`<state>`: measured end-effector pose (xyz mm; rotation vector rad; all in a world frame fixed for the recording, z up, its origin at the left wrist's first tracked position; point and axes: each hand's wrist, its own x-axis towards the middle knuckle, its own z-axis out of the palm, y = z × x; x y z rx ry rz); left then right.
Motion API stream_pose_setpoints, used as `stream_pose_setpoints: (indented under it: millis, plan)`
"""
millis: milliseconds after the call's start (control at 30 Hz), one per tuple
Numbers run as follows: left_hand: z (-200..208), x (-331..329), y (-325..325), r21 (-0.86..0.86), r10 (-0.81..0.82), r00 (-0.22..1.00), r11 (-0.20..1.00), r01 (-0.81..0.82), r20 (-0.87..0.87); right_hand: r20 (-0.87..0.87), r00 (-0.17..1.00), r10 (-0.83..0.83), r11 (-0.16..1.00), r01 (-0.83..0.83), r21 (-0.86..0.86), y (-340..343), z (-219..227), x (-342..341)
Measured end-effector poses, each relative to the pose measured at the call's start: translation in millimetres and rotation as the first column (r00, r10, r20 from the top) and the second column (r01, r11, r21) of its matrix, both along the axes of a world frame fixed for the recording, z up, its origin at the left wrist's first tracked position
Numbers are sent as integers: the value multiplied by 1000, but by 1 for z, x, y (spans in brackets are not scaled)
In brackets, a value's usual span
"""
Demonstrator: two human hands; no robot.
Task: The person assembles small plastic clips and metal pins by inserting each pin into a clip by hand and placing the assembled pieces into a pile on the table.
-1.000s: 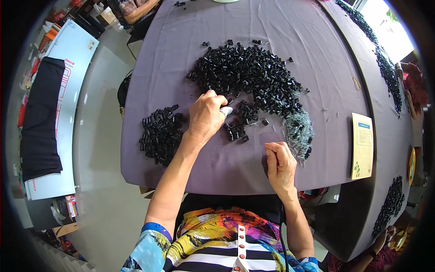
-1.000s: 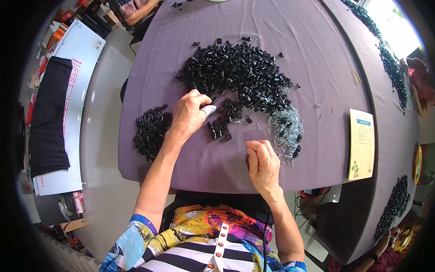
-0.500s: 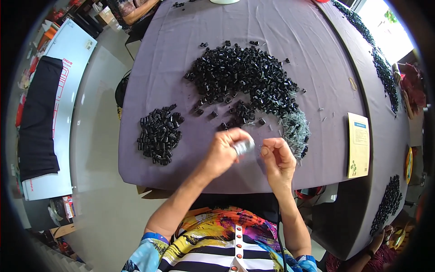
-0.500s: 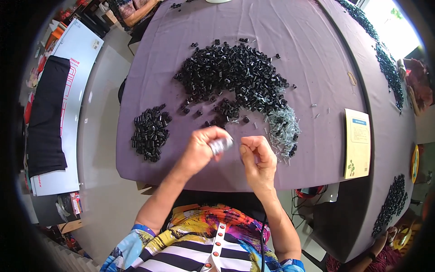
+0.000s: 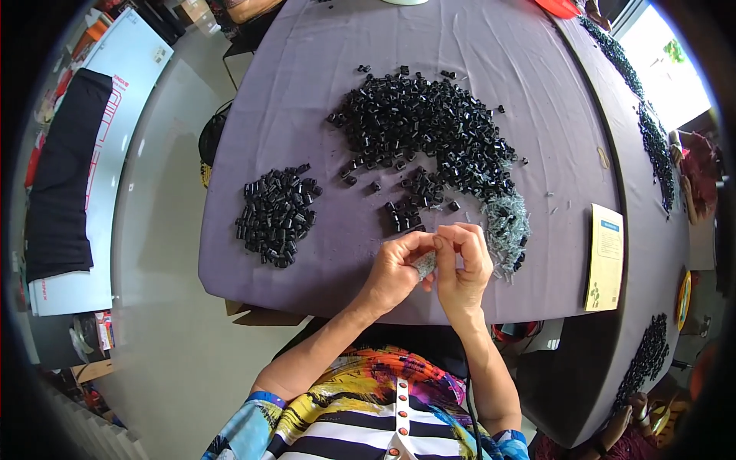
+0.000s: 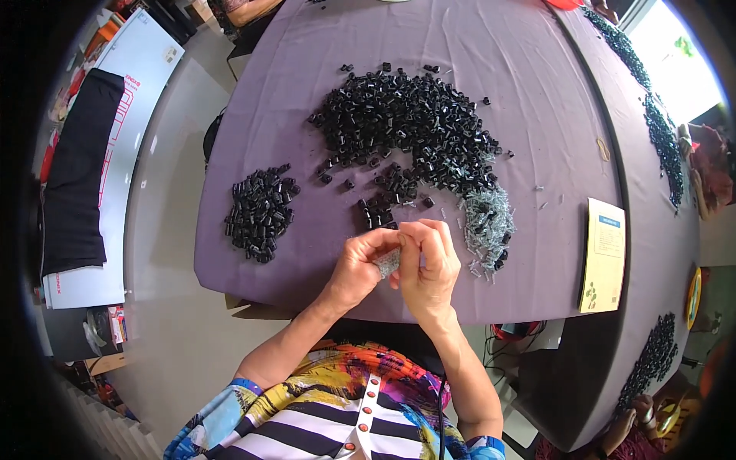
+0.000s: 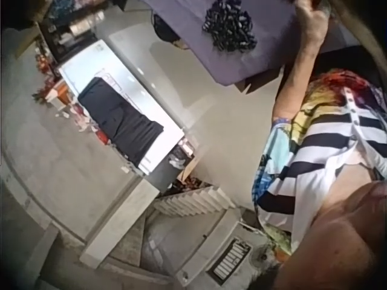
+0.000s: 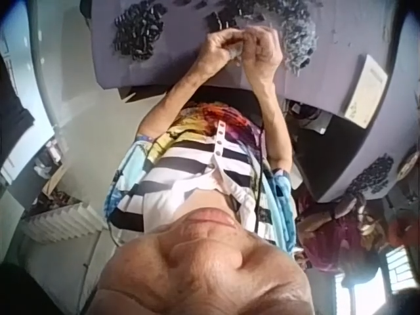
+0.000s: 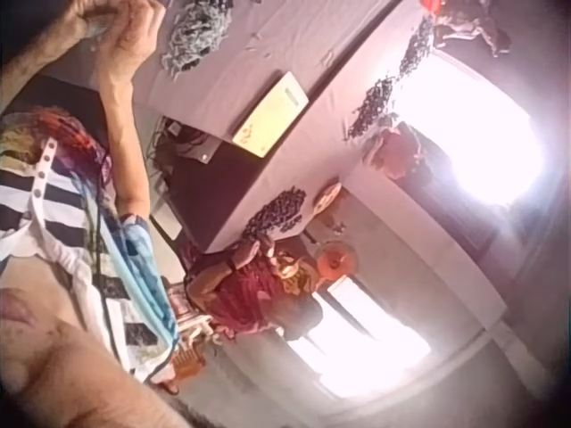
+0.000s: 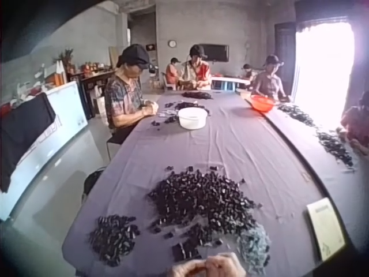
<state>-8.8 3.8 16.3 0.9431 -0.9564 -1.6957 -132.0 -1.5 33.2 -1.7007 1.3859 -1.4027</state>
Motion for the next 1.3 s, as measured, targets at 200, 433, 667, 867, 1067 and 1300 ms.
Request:
stream_pose_setpoints:
  millis: [200, 433, 667, 867, 1067, 1300]
  plan:
    - [3, -6, 9, -91, 239, 965, 969, -230, 110, -24, 999, -42, 999, 42, -20, -2, 2, 7]
    - [-4, -9, 6, -301, 368, 915, 902, -308, 166, 168, 985, -43, 988, 16, 155, -4, -2, 7]
    - [-18, -12, 4, -274, 336, 930, 917, -289, 145, 95, 995, 2, 1000, 0, -20, -7, -24, -1]
    - [-23, -18, 4, -344, 417, 890, 875, -339, 185, 451, 887, -95, 951, -53, 304, -5, -21, 6]
    - [-11, -15, 2, -408, 446, 840, 860, -307, 307, -62, 997, -35, 999, 33, -38, -3, -18, 2]
    - [-6, -7, -1, -12, 289, 957, 957, -288, 25, 410, 911, 35, 973, -125, 196, 2, -21, -4]
